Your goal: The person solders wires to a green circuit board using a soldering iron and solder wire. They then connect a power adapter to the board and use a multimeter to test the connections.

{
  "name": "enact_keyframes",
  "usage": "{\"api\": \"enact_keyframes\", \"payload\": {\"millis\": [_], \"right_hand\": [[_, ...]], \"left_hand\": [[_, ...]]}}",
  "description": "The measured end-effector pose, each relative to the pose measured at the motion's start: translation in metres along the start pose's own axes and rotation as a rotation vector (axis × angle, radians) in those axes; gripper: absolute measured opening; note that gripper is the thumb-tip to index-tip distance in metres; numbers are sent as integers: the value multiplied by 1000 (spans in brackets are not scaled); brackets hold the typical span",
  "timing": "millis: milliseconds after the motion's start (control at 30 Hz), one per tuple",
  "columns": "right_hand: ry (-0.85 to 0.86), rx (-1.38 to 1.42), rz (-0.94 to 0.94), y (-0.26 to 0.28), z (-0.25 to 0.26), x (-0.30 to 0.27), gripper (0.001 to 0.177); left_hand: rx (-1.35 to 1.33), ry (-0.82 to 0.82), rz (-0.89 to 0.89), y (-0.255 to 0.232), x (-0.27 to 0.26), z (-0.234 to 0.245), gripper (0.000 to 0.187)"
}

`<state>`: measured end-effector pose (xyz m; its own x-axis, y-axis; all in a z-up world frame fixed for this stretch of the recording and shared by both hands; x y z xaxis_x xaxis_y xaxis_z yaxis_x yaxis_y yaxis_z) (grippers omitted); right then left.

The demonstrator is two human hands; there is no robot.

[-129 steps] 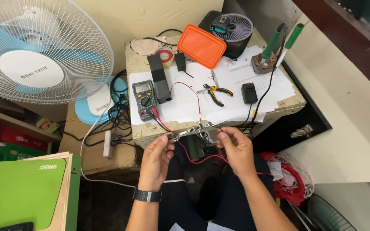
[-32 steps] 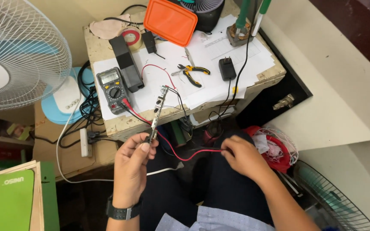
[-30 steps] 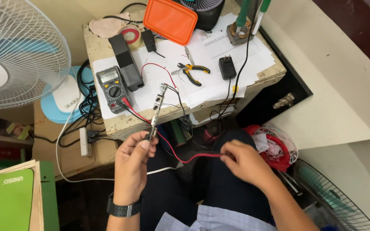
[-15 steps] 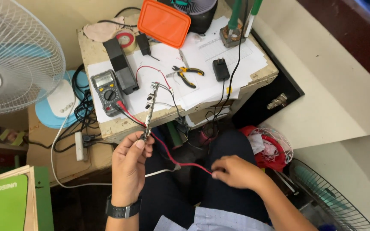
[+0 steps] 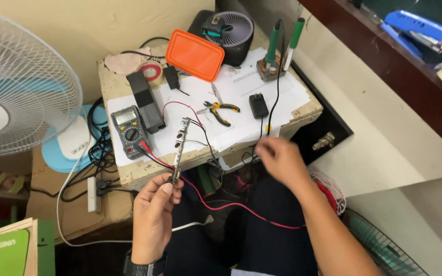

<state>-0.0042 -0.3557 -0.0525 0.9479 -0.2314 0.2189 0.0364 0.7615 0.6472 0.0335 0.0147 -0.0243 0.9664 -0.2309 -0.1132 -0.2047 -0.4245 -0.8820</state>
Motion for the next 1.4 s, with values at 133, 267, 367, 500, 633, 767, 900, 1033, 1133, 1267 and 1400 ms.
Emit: {"api": "enact_keyframes", "payload": {"millis": [133, 267, 367, 500, 633, 767, 900, 1033, 1133, 1267, 1400], "right_hand": [[-177, -82, 64, 21, 12, 67, 37], [-47, -436, -36, 23, -10, 115, 48], [57, -619, -128, 18, -19, 135, 53], [92, -450, -234, 41, -2, 129, 51], [-33, -49, -296, 96, 54, 77, 66], [4, 750, -157, 75, 78, 17, 83], [166, 1695, -120, 73, 97, -29, 68], [228, 1868, -90, 83, 98, -59, 66], [148, 1687, -114, 73, 84, -81, 73], [118, 1568, -200, 57, 68, -88, 68], [3, 1340, -420, 38, 46, -83, 56]], "left_hand": [[14, -36, -10, 1, 6, 3, 25], [56, -76, -17, -4, 7, 8, 24], [173, -108, -100, -10, 7, 16, 24], [261, -126, -108, -16, 11, 21, 22], [429, -96, -215, -8, 34, 28, 25], [668, -137, -235, -15, 60, 13, 39], [813, -24, -271, -15, 87, -16, 38], [955, 38, -291, 2, 120, -30, 47], [1020, 84, -228, 14, 133, -32, 54], [1038, 120, -175, 19, 139, -34, 52], [1089, 150, -160, 26, 144, -27, 48]]}}
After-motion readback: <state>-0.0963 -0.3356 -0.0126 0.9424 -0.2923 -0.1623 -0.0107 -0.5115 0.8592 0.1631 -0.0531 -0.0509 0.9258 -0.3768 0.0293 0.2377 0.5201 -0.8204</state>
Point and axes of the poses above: each hand's wrist, its own x-axis towards the middle knuckle, its own z-axis out of the back of the hand, y = z × x, the point moved 4 cm from there along x, towards the middle knuckle, and after that the axes turned 1 degree about y, right-handed, at the moved point
